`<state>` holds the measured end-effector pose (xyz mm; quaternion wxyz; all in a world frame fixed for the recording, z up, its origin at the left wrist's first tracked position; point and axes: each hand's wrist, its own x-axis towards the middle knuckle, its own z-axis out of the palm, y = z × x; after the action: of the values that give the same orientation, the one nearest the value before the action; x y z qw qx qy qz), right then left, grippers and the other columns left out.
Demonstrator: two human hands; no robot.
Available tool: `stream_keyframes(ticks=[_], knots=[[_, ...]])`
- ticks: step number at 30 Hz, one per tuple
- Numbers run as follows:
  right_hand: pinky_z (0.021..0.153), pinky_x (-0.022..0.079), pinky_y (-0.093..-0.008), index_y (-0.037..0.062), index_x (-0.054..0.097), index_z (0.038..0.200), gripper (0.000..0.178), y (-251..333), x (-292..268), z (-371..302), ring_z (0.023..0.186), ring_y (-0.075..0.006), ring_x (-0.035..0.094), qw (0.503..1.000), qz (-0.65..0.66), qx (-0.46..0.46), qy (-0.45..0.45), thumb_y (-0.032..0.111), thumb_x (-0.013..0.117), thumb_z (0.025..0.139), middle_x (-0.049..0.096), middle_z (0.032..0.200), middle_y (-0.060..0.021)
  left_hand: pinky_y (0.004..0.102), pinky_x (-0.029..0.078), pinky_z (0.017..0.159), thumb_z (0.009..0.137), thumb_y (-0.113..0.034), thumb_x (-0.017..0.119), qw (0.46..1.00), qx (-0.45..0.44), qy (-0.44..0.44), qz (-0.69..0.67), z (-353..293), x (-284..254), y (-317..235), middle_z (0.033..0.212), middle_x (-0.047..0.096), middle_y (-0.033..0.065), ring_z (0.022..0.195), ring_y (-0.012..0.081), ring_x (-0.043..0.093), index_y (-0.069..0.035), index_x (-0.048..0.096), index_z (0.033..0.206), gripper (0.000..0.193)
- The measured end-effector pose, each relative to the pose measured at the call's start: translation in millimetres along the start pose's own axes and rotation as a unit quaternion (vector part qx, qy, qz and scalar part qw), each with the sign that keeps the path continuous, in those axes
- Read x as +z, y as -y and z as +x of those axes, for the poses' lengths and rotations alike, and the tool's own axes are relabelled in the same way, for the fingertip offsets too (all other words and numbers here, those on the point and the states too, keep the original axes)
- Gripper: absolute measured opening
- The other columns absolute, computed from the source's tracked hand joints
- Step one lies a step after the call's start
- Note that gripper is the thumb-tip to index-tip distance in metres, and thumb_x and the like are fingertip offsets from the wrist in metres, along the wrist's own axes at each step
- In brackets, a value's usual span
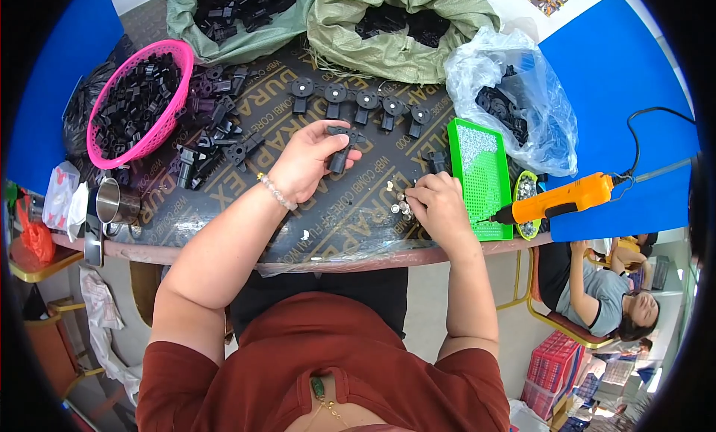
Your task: The person assembles small black plastic housings by hand, inserting metal pins and springs into them.
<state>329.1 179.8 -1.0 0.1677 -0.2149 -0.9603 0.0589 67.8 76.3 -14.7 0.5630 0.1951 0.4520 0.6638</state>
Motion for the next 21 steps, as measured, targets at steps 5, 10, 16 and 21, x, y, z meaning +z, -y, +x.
stream_keyframes(ticks=[5, 10, 16, 21], knots=[[0.084, 0.045, -0.0409, 0.0086, 0.07, 0.085, 0.011, 0.4, 2.1, 0.5, 0.093, -0.0265, 0.06, 0.997, 0.046, -0.005, -0.062, 0.006, 0.077, 0.076, 0.067, 0.092, -0.003, 0.0321, 0.06, 0.081, 0.101, -0.008, 0.063, 1.0, -0.002, 0.007, -0.011, -3.3, 1.9, 0.9, 0.108, 0.064, 0.0109, 0.095, 0.0221, 0.072, 0.003, 0.055, 0.133, 0.035], [0.085, 0.045, -0.0413, 0.0085, 0.064, 0.084, 0.016, -1.2, -0.4, -1.5, 0.092, -0.0272, 0.062, 0.998, 0.058, 0.013, -0.033, 0.003, 0.076, 0.075, 0.069, 0.091, -0.0044, 0.0323, 0.06, 0.081, 0.1, -0.008, 0.063, 1.0, -0.001, 0.015, -0.013, -1.5, 0.1, 3.6, 0.108, 0.064, 0.0104, 0.096, 0.0224, 0.072, 0.002, 0.056, 0.132, 0.034], [0.084, 0.048, -0.0397, 0.0042, 0.073, 0.091, 0.013, -2.3, -4.9, 3.8, 0.091, -0.0285, 0.065, 0.995, 0.093, 0.033, -0.015, 0.002, 0.077, 0.079, 0.074, 0.094, -0.0073, 0.0327, 0.059, 0.082, 0.101, -0.01, 0.063, 1.0, -0.01, 0.012, -0.005, -1.8, 0.4, 2.3, 0.107, 0.065, 0.0105, 0.097, 0.023, 0.072, 0.001, 0.057, 0.132, 0.033], [0.082, 0.049, -0.0398, 0.0038, 0.073, 0.09, 0.012, -1.3, -6.7, 12.5, 0.086, -0.0288, 0.065, 0.995, 0.091, 0.046, -0.018, 0.001, 0.076, 0.079, 0.073, 0.089, -0.0083, 0.0343, 0.06, 0.084, 0.105, -0.017, 0.056, 0.998, -0.033, 0.028, -0.042, -1.5, -1.0, 3.2, 0.105, 0.068, 0.0118, 0.097, 0.0236, 0.072, -0.001, 0.058, 0.13, 0.03]])
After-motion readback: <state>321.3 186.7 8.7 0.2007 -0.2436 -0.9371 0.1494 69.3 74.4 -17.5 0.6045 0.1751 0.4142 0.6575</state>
